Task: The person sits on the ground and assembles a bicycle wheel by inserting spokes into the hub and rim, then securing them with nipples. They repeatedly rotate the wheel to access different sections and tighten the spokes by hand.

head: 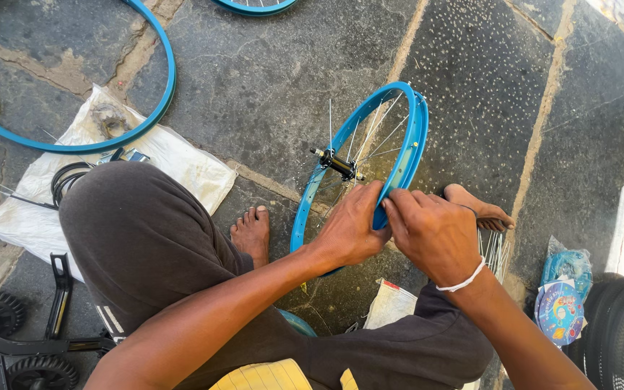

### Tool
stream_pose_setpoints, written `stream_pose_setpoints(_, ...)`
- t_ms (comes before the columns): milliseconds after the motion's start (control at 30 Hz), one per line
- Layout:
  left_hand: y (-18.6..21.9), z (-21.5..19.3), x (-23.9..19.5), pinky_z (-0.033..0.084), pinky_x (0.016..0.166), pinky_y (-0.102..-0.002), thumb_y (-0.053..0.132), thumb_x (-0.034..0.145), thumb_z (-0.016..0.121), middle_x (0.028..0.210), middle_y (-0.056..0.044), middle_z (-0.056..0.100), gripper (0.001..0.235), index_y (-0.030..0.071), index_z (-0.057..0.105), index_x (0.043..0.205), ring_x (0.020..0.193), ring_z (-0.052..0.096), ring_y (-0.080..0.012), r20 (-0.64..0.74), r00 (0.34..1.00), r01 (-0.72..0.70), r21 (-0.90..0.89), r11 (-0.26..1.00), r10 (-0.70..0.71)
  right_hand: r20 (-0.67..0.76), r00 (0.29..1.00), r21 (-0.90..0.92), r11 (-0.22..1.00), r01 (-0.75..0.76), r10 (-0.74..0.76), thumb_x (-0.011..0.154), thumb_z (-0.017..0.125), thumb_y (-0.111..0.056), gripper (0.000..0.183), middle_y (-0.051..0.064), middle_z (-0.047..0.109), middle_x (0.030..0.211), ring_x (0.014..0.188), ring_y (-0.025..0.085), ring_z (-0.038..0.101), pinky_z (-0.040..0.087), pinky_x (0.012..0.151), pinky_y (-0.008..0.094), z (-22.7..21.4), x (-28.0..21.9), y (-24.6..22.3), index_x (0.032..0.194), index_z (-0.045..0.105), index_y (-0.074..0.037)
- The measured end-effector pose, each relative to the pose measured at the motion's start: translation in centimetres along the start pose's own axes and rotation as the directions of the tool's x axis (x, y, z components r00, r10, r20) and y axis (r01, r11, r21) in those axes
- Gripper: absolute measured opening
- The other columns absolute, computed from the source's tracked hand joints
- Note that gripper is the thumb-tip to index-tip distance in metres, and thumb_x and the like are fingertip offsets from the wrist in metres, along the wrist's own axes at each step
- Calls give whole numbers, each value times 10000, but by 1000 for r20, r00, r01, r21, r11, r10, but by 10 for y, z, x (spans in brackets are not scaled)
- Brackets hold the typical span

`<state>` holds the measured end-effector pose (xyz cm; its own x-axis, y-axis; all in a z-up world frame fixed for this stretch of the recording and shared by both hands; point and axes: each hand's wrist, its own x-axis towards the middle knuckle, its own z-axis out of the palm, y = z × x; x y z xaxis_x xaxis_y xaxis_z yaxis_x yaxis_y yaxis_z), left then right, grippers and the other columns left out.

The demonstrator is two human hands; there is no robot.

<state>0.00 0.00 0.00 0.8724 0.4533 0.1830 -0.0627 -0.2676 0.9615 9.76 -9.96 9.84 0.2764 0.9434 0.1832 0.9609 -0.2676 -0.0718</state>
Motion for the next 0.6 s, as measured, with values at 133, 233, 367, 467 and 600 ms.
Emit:
stream_pose_setpoints(133,1,-1,0,456,809,-497,87,788,697,962,-179,586,348,22,522,1082,936,584,-373,40,999,29,0,1000,-29,158,943,284,901,-327,292,896,683,-207,172,102,704,693,578,249,662,504,539,378,4,-1,1,1021,694,-88)
stream_pose_setpoints(233,1,0,-1,461,820,-492,82,798,693,968,-175,593,348,20,529,1099,945,591,-374,38,999,25,-4,1000,-25,44,987,174,972,-157,152,932,690,-198,126,105,713,734,590,267,672,506,549,394,4,-2,-1,989,668,-88)
stream_pose_setpoints(367,1,-2,1,465,860,-477,86,826,698,1039,-156,612,415,21,565,1214,1014,583,-369,-20,996,-82,-37,996,81,21,987,222,962,-161,160,874,698,-164,221,115,666,620,513,282,659,494,501,403,-1,-1,-7,1062,687,-49)
stream_pose_setpoints(467,3,-5,-4,419,842,-487,179,648,785,1149,-184,573,711,-33,510,1268,1077,538,-367,-108,967,-215,143,966,231,-56,995,57,995,-82,85,914,710,-161,126,136,657,650,564,289,658,499,550,412,3,10,-1,1003,689,-74)
stream_pose_setpoints(600,-13,-10,-26,410,921,-497,321,768,822,1138,-193,494,674,-2,523,1278,1092,507,-348,5,998,-65,372,926,68,-175,903,455,846,-279,392,995,716,-186,165,81,673,722,569,141,615,467,527,306,24,6,45,1059,667,-42)
